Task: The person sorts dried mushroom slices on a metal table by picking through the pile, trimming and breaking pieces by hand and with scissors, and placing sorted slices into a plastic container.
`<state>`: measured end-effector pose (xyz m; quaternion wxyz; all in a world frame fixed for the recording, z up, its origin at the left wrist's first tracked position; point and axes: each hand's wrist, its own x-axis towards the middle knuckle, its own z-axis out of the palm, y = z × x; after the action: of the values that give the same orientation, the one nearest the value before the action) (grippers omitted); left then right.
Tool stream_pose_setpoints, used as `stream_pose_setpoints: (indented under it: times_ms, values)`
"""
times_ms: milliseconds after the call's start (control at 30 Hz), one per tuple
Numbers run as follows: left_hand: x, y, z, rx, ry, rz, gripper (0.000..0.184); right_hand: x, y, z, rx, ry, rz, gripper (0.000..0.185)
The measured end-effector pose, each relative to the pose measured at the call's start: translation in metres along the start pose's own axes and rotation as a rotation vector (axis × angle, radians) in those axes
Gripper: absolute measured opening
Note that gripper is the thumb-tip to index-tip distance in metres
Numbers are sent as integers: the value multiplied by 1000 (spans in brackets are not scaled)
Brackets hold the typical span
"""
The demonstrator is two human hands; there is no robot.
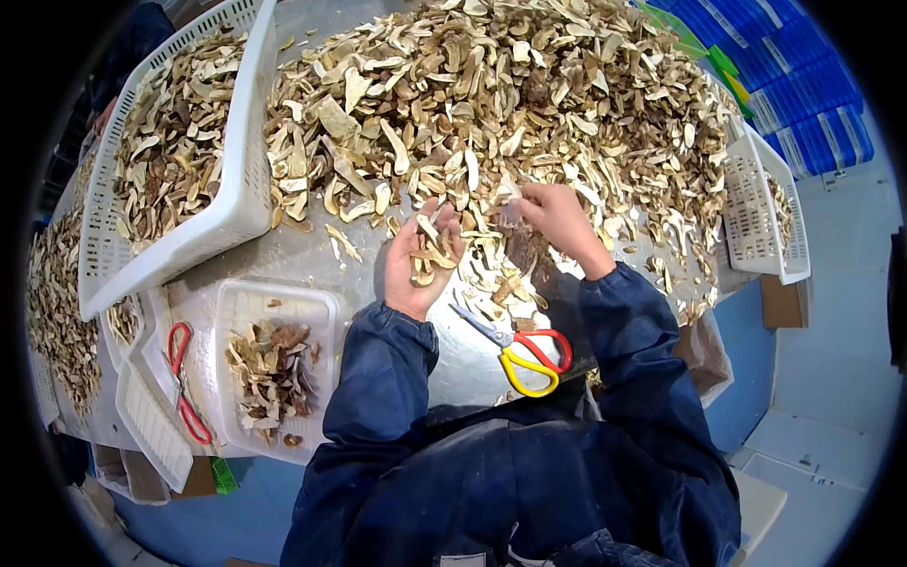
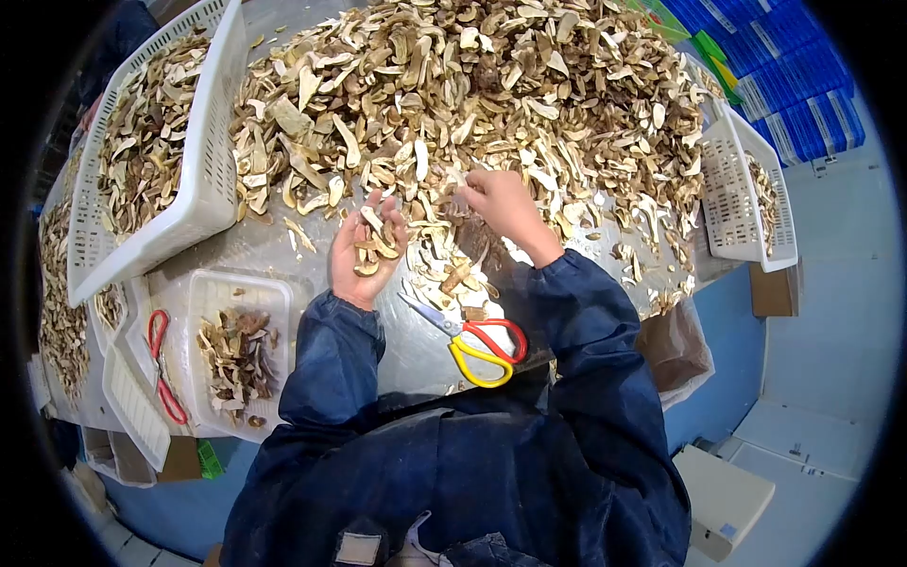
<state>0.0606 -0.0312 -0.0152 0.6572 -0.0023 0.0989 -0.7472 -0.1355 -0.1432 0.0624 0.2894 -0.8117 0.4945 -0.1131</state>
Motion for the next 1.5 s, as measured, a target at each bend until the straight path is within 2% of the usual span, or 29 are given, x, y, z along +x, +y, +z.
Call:
stream_pose_setpoints:
  times_ms: [67, 100, 200, 233, 333, 367, 467, 500, 600, 633, 733, 833, 933, 967, 1167, 1267, 1300, 1333, 1400, 1500]
  values:
    - [1, -5, 4, 33, 39, 1, 35, 0, -8, -7, 102, 6, 1, 24]
    - [0, -8, 8, 44, 46, 4, 36, -3, -20, -10, 222, -43, 72, 25]
    - [-2, -15, 20, 99, 62, 8, 37, -11, -45, -10, 590, -168, -4, 25]
    - [-1, -13, 9, 102, -4, -8, 36, -12, -50, -13, 550, -152, 40, 23]
    - [-1, -10, 1, 29, 15, 1, 32, -2, -36, -20, 19, 75, -46, 22]
    - [-1, -8, 0, 50, 74, 14, 26, -3, -27, -16, -66, 110, -65, 18]
    - [-1, -5, 2, -31, -38, -36, 24, -7, -1, 1, -239, 52, -164, 17]
    - [-3, -7, 14, -10, 48, -5, 23, -10, 3, 5, -241, 30, -155, 16]
    - [-3, -3, 13, -110, 15, -24, 23, -14, 13, 18, -352, 70, -242, 19]
    - [-3, -2, 12, -111, 31, -10, 23, -17, 11, 22, -387, 34, -178, 19]
    - [-2, 2, 10, -212, -18, -4, 22, -16, 11, 23, -377, 68, -201, 17]
    - [-1, 4, 11, -194, 54, 76, 18, -8, 24, 13, 95, 15, -220, 10]
    - [-2, 4, 13, -196, 16, 74, 14, -10, 30, -6, 1215, -240, 188, 15]
    - [-3, 2, 14, -162, 2, 89, 13, -13, 27, -6, 1326, -177, 225, 20]
    - [-3, -1, 13, -106, -71, 105, 11, -16, 33, 4, 1605, -243, 337, 19]
    - [-2, -1, 12, -152, -59, 87, 11, -20, 13, 6, 941, -289, 322, 17]
    - [-2, -1, 11, -154, -61, 83, 11, -23, -7, 10, 616, -222, 196, 14]
    - [-1, -1, 11, -156, -62, 79, 11, -23, 0, 24, 318, -139, -37, 9]
    - [-3, -2, 15, -132, -26, 100, 12, -29, 4, 40, -130, 56, -281, 15]
    - [-4, -1, 13, -147, -28, 74, 13, -29, 2, 46, -358, 66, -321, 16]
